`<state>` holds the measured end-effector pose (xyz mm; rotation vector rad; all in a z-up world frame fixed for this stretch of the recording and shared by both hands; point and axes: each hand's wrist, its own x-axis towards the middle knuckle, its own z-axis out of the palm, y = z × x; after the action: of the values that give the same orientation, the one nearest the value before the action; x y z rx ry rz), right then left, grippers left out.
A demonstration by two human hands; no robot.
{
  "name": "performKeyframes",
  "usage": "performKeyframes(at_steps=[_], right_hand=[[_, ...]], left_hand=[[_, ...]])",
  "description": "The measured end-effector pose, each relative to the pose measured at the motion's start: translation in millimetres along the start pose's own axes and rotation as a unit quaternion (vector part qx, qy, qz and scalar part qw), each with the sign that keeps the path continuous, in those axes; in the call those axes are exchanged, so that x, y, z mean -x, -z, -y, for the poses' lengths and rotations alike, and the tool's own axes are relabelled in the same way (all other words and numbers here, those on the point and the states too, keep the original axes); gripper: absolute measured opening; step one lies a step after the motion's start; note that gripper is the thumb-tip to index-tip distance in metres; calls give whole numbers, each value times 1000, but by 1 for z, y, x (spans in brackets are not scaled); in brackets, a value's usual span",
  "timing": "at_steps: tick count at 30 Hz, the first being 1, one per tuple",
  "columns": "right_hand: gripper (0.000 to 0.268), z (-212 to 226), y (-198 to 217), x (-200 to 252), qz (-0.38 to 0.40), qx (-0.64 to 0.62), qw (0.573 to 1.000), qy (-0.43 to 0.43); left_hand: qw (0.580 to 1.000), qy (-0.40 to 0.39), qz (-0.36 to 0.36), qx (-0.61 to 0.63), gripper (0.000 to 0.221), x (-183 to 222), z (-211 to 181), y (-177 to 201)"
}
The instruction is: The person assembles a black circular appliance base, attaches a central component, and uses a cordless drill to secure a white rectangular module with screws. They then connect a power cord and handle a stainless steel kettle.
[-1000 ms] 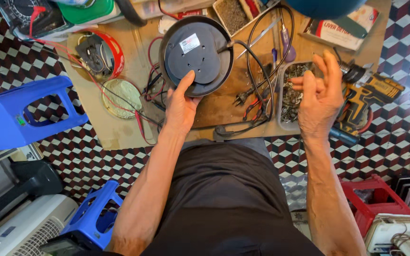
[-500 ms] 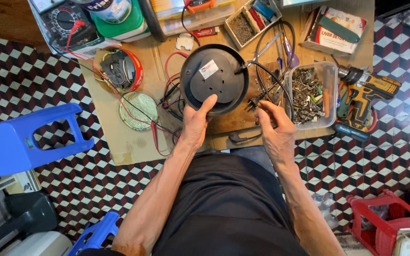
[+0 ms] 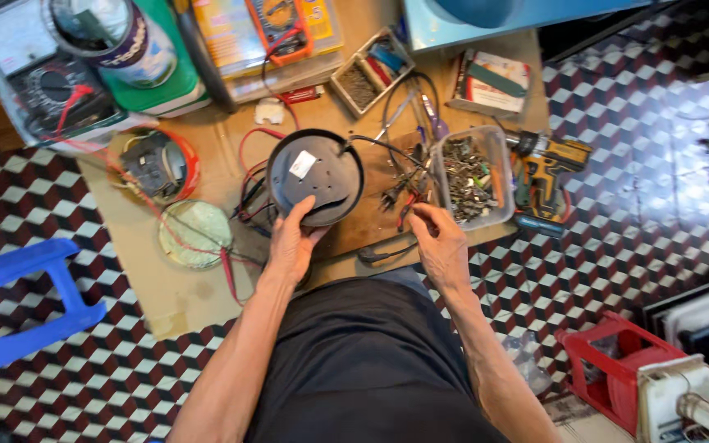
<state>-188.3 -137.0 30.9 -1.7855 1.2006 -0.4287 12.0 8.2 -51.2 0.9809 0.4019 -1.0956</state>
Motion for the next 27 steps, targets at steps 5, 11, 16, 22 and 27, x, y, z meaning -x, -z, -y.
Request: performKeyframes(at_steps=[5,11,16,22,27], right_hand=[[30,-63,68,22,-110,19,982,-155],[29,-185,165,-27,-191,62,969,-143],[53,-265,198,-107,-153,189,960,-140],[51,-309,194,-175,-9,138,947,-290],[36,-302,189,-189,21,40,950,-308]], left_hand=[[994,34,-13,-103,45,-14,23,27],[980,76,-46,-179,49,-34,70,52],[954,50,-185,-228,64,-46,88,63],[878,-67,-339,-330,85,-52,82,50],[871,-84,-369,-312,114,-71,94,41]])
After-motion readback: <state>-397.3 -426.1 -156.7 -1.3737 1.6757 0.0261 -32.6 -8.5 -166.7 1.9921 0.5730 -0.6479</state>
